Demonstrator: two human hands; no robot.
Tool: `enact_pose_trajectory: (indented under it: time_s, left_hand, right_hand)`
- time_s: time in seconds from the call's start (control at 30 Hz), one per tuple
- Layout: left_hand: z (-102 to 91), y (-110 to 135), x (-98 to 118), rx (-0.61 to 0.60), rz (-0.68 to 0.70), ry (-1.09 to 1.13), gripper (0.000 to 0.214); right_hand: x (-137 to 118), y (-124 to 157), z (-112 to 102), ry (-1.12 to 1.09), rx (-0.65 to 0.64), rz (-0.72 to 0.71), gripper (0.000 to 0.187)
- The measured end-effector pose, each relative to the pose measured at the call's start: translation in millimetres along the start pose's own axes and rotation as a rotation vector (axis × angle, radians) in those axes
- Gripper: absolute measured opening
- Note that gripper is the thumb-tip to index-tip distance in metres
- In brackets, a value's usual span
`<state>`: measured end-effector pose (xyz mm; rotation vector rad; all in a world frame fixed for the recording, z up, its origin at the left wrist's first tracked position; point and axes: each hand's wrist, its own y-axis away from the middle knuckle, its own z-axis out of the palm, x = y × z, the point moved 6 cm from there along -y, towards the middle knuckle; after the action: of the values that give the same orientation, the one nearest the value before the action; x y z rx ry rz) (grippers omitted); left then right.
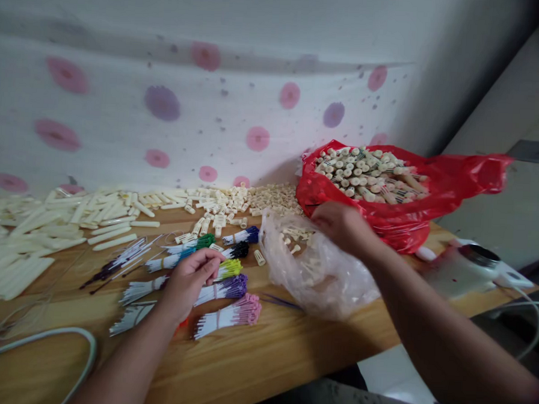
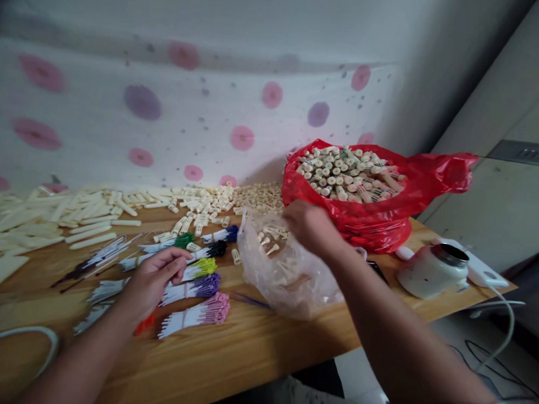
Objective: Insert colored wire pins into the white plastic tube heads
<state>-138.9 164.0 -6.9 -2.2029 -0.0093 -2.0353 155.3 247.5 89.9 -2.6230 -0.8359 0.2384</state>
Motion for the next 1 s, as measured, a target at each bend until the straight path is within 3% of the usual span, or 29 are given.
enact_pose_trajectory:
  time_s: [0.03,0.07,0.13,0.23,0.6,1.0]
  left_hand:
    - [-1.5,-0.4,0.4,0.023,0.005,0.013,0.022]
    - [-2.6,-0.6,1.0,0.042,0.006,0.022,0.022]
    - [-3.6,-0.2,2.7,0.066,0.004,0.029,0.021]
    - [-2.6,1.2,5.5,0.076,-0.001,0.030,0.020]
    - [-0.4,0.5,1.6,0.015,-0.010,-0.013,0.024]
    - [1.8,0.3,0.3,-0.014,-0.008,-0.028,0.023]
  right_hand:
    - [-18.2,1.0,27.9,-0.016,-0.203,-0.046,0.023]
    - [-30.9,1.5,48.1,-0.024,-0.269,-0.059,0.023]
    - [-43.8,1.5,81.2,-0.020,-0.325,-0.053,0.022]
    - [-42.8,1.3,109.1,-0.014,-0.343,-0.004,0.026]
    - [-29.6,3.4,117.9,-0.067,-0.355,0.153,0.020]
    - [-17.8,2.0,126.5,-0.057,-0.276,0.252,0.014]
